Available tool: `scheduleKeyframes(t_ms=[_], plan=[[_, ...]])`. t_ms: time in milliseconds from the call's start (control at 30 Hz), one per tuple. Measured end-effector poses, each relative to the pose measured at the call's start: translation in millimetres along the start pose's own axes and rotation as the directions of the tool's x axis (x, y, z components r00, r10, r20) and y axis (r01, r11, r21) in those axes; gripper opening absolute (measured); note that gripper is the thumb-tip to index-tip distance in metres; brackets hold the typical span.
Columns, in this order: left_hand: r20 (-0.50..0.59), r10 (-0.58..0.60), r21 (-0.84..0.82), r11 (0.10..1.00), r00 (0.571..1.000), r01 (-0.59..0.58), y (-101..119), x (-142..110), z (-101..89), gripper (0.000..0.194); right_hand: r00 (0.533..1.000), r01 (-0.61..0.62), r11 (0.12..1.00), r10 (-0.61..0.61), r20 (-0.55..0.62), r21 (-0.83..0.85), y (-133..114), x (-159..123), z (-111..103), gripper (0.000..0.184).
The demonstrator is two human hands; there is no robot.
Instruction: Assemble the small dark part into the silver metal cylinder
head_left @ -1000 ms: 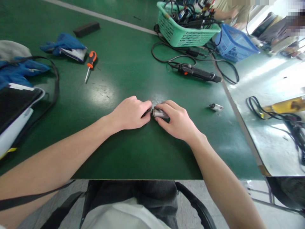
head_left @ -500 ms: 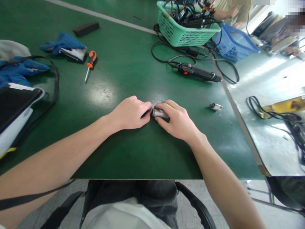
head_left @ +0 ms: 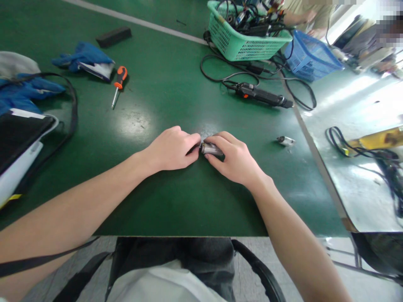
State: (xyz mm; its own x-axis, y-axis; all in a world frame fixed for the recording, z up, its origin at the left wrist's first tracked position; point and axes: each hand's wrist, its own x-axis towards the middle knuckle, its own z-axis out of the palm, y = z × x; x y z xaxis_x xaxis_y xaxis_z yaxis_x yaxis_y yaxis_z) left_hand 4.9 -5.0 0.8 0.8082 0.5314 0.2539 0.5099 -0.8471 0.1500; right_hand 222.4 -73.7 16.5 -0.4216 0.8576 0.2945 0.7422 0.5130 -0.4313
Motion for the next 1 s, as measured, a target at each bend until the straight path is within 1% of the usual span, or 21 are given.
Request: scheduleKeyframes(t_ms=[767,933,1000], plan=[[0.034,0.013,-0.019,1.0,0.999,-0.012,-0.4,0.7,-1.8,0.026,1.0,-0.008,1.0,0.008,0.004,-0.012,0.4,-0.2,0.6,0.03],[0.052,0.0,-0.002,1.0,0.999,0.0,0.7,1.1,-2.0,0.029,1.0,-0.004,1.0,0.004,0.01,-0.013,0.6,-0.5,-0.1,0.029],[0.055,-0.022,0.014,1.0,0.998,0.021,1.6,0.8,-2.7,0.029,1.0,-0.004,1.0,0.004,0.011,-0.014,1.0,-0.7,-0.2,0.028]])
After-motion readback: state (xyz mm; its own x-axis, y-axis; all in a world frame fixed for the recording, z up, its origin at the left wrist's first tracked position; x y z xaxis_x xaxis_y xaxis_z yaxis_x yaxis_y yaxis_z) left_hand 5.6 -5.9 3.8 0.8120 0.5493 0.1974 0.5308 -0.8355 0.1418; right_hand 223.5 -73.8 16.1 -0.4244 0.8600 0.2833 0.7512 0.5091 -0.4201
